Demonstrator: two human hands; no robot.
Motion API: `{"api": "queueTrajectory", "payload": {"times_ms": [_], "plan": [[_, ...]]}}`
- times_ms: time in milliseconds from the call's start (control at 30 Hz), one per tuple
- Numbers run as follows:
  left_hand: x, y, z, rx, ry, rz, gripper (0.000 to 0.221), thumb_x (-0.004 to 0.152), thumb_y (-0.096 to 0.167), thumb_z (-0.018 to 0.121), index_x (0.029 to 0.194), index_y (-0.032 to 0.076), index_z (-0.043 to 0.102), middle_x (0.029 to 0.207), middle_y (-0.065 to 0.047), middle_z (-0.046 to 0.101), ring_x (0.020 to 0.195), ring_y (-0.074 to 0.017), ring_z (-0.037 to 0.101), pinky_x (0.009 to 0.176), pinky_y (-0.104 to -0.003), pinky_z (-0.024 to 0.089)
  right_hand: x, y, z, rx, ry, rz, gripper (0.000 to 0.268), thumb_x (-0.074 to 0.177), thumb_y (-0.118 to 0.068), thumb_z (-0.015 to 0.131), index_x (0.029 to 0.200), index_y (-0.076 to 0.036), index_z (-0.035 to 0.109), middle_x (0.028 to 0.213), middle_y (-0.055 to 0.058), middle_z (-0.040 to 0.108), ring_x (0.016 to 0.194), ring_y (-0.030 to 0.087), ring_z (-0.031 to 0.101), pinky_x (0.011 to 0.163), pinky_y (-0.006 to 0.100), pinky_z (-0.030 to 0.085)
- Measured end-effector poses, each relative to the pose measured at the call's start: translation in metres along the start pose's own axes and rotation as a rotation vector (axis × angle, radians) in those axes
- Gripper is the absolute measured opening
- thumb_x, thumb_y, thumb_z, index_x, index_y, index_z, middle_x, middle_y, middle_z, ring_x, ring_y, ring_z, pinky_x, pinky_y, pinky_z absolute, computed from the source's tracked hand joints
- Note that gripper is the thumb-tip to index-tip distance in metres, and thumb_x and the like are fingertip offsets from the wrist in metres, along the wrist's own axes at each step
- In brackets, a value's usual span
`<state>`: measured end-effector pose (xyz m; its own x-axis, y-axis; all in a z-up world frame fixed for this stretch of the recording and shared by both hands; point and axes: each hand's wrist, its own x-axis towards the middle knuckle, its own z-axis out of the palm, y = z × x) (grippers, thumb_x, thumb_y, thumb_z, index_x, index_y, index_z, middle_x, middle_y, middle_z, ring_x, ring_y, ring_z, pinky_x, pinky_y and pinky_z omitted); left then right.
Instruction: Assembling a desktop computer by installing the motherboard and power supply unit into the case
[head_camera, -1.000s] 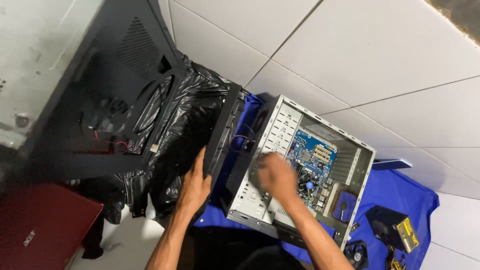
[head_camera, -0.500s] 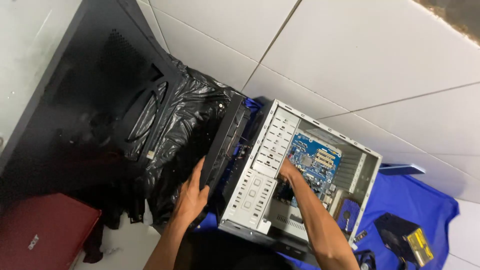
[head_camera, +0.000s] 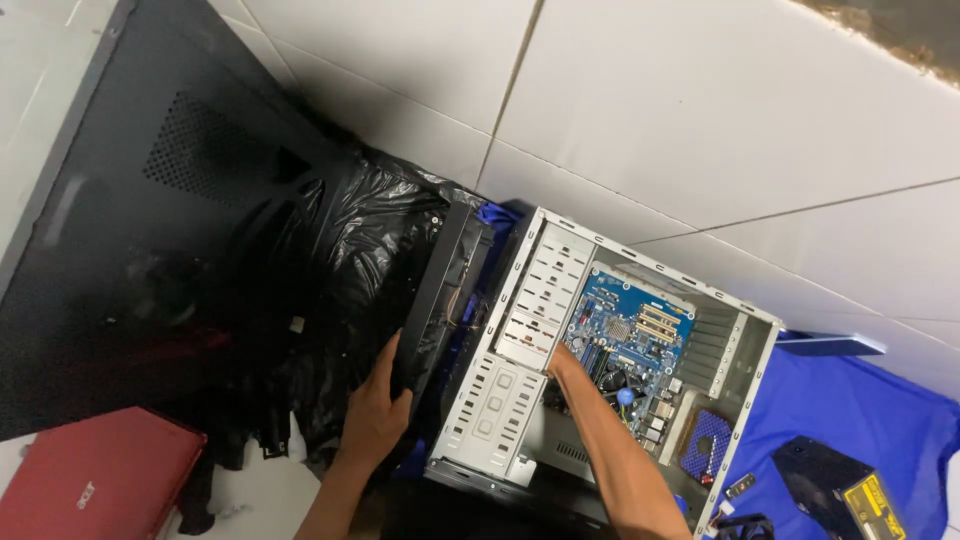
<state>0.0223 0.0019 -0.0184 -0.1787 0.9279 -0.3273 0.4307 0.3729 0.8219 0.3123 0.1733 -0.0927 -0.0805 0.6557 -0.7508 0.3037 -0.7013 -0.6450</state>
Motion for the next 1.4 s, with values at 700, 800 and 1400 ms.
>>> {"api": "queueTrajectory", "payload": {"times_ms": [700,800,1400], "plan": [[0.018,0.014,0.046,0.026,-0.004,0.083,0.077,0.094,0.033,0.070,0.161,0.018,0.034,0.152,-0.022,0.051,0.137,-0.0420,0.052,0.109,-0.051,0.045,0.007,0.159,-0.124,0.955,0.228,0.029,0.016,0.105,-0.010,0.049,0.116,-0.005,0.059,0.101,0.012,0.072,0.077,0.012,0.070,0.067,0.022,0.063],[0.023,0.027,0.042,-0.105,-0.057,0.009,0.072,0.096,0.033,0.069,0.161,0.021,0.038,0.148,-0.025,0.055,0.132,-0.0446,0.056,0.107,-0.056,0.050,-0.030,0.123,-0.097,0.835,0.220,0.064,0.022,0.103,-0.013,0.052,0.122,-0.007,0.061,0.108,0.010,0.074,0.088,0.014,0.073,0.076,0.026,0.064],[0.059,-0.029,0.073,-0.414,0.144,0.264,0.061,0.083,0.023,0.080,0.141,0.014,0.063,0.139,-0.011,0.067,0.129,-0.0253,0.059,0.110,-0.034,0.046,-0.043,0.103,-0.073,0.537,0.407,0.034,0.020,0.103,-0.007,0.049,0.120,-0.005,0.060,0.100,0.015,0.067,0.082,0.024,0.063,0.072,0.029,0.054]]}}
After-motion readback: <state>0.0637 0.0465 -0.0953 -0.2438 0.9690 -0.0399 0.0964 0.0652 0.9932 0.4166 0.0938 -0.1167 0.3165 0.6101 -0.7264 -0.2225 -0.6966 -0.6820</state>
